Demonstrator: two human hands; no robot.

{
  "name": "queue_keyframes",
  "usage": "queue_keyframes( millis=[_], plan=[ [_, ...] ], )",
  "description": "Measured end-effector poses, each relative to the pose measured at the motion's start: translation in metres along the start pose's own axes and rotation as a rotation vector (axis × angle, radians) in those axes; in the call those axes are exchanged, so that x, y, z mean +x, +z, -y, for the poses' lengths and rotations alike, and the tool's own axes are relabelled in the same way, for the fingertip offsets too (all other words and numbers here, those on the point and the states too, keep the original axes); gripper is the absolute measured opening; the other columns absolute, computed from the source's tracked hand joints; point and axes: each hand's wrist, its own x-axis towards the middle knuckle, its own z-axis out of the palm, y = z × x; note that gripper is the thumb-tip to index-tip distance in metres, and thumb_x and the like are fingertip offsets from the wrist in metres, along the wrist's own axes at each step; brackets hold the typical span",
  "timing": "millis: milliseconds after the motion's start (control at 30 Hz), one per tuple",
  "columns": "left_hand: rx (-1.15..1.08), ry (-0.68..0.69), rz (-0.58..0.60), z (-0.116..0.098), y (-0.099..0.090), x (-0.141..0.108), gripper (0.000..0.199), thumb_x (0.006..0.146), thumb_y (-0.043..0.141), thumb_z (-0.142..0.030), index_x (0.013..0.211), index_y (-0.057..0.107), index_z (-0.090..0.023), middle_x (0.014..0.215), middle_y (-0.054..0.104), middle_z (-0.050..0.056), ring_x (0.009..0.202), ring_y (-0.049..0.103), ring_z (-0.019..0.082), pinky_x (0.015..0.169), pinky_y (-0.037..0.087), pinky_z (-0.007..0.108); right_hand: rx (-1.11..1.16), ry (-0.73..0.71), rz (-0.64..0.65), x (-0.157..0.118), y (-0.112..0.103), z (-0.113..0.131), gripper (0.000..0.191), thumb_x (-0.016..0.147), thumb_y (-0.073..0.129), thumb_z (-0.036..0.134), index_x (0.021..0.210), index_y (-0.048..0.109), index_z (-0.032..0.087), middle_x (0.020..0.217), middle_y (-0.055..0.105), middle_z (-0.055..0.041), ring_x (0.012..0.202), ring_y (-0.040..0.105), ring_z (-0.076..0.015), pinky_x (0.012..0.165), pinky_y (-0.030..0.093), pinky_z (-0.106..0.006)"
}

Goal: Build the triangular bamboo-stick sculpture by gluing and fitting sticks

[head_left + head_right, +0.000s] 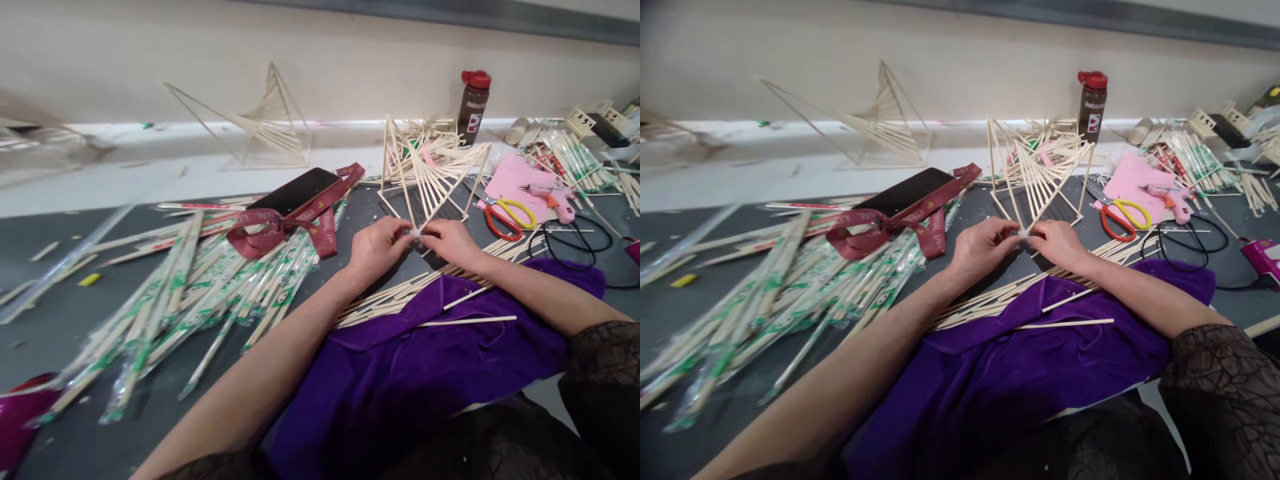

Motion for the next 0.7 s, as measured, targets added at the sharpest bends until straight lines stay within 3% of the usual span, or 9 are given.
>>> queue_keyframes(
  millis=[167, 333, 467, 700],
  plan=[
    [-0.044, -0.024, -0.002, -0.0012, 0.0004, 0.0014, 0.024, 0.083, 0.059, -0.033, 0.101, 0.069, -0.019, 0.083, 0.071, 0.003, 0.07, 0.061, 0.016, 0.064, 0.043, 0.027, 0.173, 0.035, 0.042, 0.0, -0.0021, -0.003, 0.02, 0.088, 0.055, 0.021, 0.086, 0.073, 0.014, 0.062, 0.066, 0.0024, 0.049, 0.058, -0.0076, 0.057, 0.039, -0.019],
    [-0.207, -0.088, 0.035, 0.0015, 0.0018, 0.0011, 0.031, 0.078, 0.063, -0.038, 0.101, 0.068, -0.018, 0.077, 0.07, 0.002, 0.064, 0.059, 0.014, 0.06, 0.043, 0.025, 0.1, -0.004, 0.017, 0.0018, -0.0025, -0.0027, 0.017, 0.087, 0.059, 0.02, 0.086, 0.074, 0.013, 0.073, 0.071, -0.0018, 0.056, 0.06, -0.008, 0.062, 0.039, -0.019],
    [-0.493, -0.278, 0.137, -0.0002, 0.002, 0.0033, 0.039, 0.074, 0.065, -0.044, 0.101, 0.066, -0.017, 0.064, 0.065, -0.002, 0.05, 0.055, 0.012, 0.05, 0.041, 0.023, 0.022, -0.031, 0.02, 0.0032, -0.0022, -0.0009, 0.02, 0.088, 0.057, 0.024, 0.088, 0.075, 0.015, 0.075, 0.072, -0.0021, 0.064, 0.062, -0.0105, 0.063, 0.038, -0.02],
    [-0.721, -0.445, 0.23, -0.005, -0.0022, 0.0081, 0.03, 0.067, 0.07, -0.041, 0.082, 0.065, -0.015, 0.061, 0.063, 0.0, 0.048, 0.057, 0.011, 0.04, 0.036, 0.019, -0.169, -0.071, -0.011, 0.0038, 0.0045, -0.0032, 0.026, 0.088, 0.053, 0.03, 0.084, 0.075, 0.017, 0.085, 0.073, -0.0058, 0.079, 0.065, -0.0157, 0.065, 0.036, -0.024]
  ],
)
